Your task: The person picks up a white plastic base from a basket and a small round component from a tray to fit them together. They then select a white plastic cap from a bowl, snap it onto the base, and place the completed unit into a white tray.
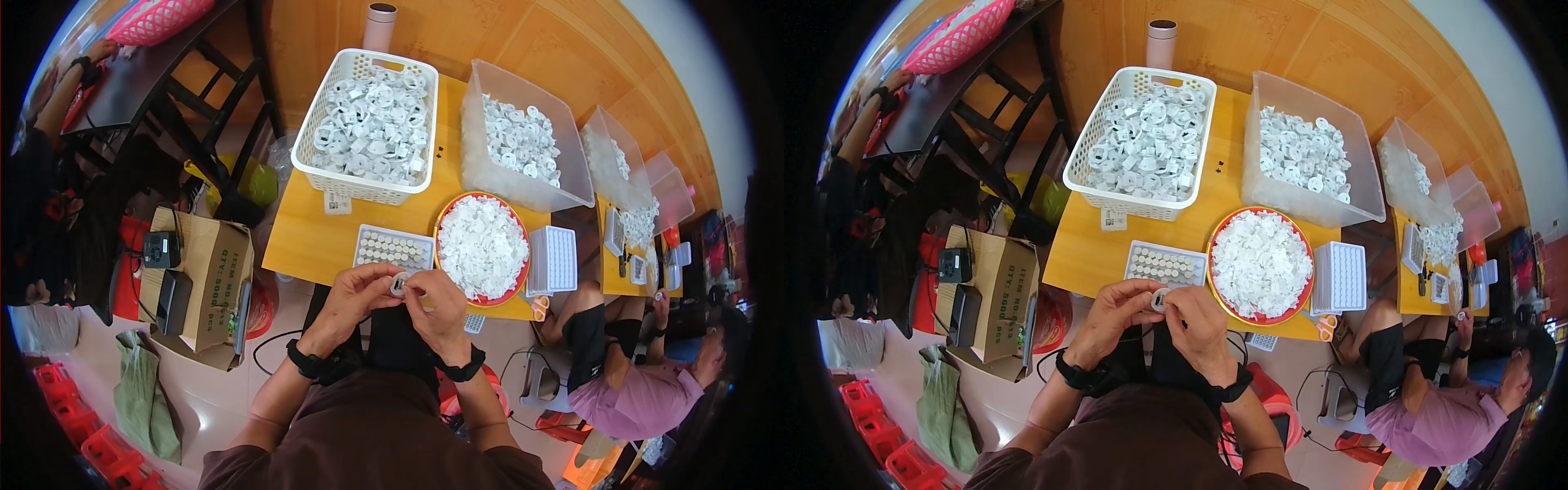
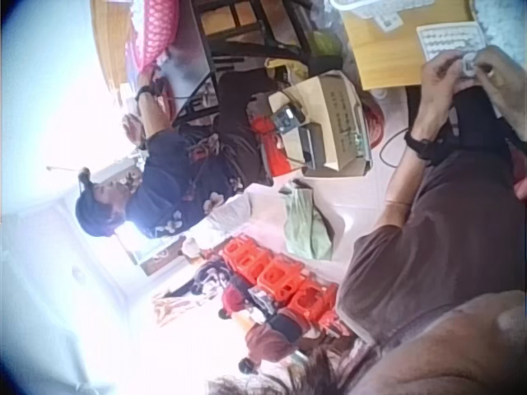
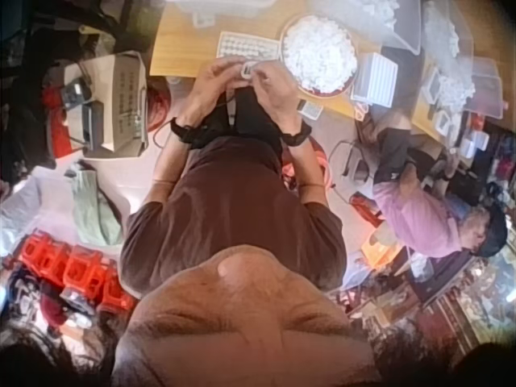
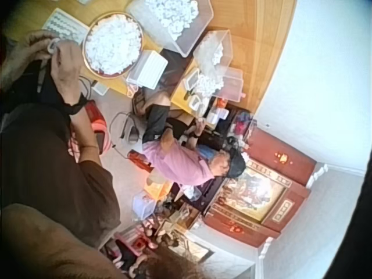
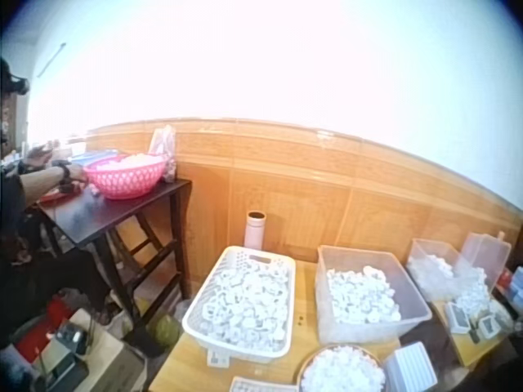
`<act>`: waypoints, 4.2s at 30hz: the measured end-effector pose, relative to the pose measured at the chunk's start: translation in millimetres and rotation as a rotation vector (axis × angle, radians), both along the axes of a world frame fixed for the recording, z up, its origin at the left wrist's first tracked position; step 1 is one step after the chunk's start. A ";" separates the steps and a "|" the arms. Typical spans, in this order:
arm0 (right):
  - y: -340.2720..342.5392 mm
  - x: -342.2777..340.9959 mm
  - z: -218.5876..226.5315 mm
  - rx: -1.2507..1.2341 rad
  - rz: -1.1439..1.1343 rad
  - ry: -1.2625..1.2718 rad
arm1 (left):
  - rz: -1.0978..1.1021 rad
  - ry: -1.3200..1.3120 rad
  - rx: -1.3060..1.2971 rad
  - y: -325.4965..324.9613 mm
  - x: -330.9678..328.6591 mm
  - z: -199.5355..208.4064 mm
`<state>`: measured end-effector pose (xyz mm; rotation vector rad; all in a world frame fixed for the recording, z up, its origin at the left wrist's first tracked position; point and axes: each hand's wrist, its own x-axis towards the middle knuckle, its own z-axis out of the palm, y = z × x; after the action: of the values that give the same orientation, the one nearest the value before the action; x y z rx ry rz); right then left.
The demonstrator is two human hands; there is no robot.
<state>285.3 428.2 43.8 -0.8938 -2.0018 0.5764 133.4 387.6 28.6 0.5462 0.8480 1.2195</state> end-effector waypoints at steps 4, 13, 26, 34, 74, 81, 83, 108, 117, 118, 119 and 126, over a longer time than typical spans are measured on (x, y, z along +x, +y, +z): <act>-1.2 -0.1 0.3 0.122 0.037 -0.076 | 0.018 0.052 0.010 -0.4 3.1 -2.9; -5.9 2.2 -0.2 -0.078 -0.050 0.044 | -0.006 -0.002 -0.006 -0.1 5.7 -3.4; 12.6 26.2 -3.9 -0.168 -0.298 0.110 | 0.087 -0.021 -0.050 -4.2 -8.3 -14.2; 28.2 18.6 -42.9 -0.211 -0.301 -0.095 | 0.145 -0.033 -0.046 -6.9 -17.2 -16.1; -8.6 -6.3 -12.7 0.095 -0.068 -0.032 | 0.128 -0.010 -0.028 -10.7 1.4 -9.2; -8.9 -3.0 -9.6 0.080 -0.029 -0.107 | 0.132 0.030 -0.003 -11.8 4.7 -10.7; -8.5 -1.1 -8.7 0.056 -0.006 -0.115 | 0.124 0.035 -0.009 -12.9 5.9 -15.3; 5.9 22.5 -10.9 -0.221 0.131 0.010 | 0.064 0.226 0.074 -5.4 20.6 -10.1; 4.9 26.3 -15.0 -0.691 0.087 0.328 | 0.032 0.368 0.161 -3.6 26.8 -4.8; 3.5 26.2 -16.3 -0.685 0.070 0.329 | 0.017 0.362 0.168 -4.3 26.5 -3.7; 1.7 25.2 -17.3 -0.813 0.100 0.434 | 0.012 0.376 0.184 -5.5 25.2 -3.0; -14.7 15.3 -17.5 -0.851 0.114 0.586 | -0.022 0.374 0.188 -15.3 20.7 2.1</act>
<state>300.6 413.4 26.3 -0.9322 -1.2490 1.6150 154.1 372.3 30.8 0.9542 1.0421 1.2022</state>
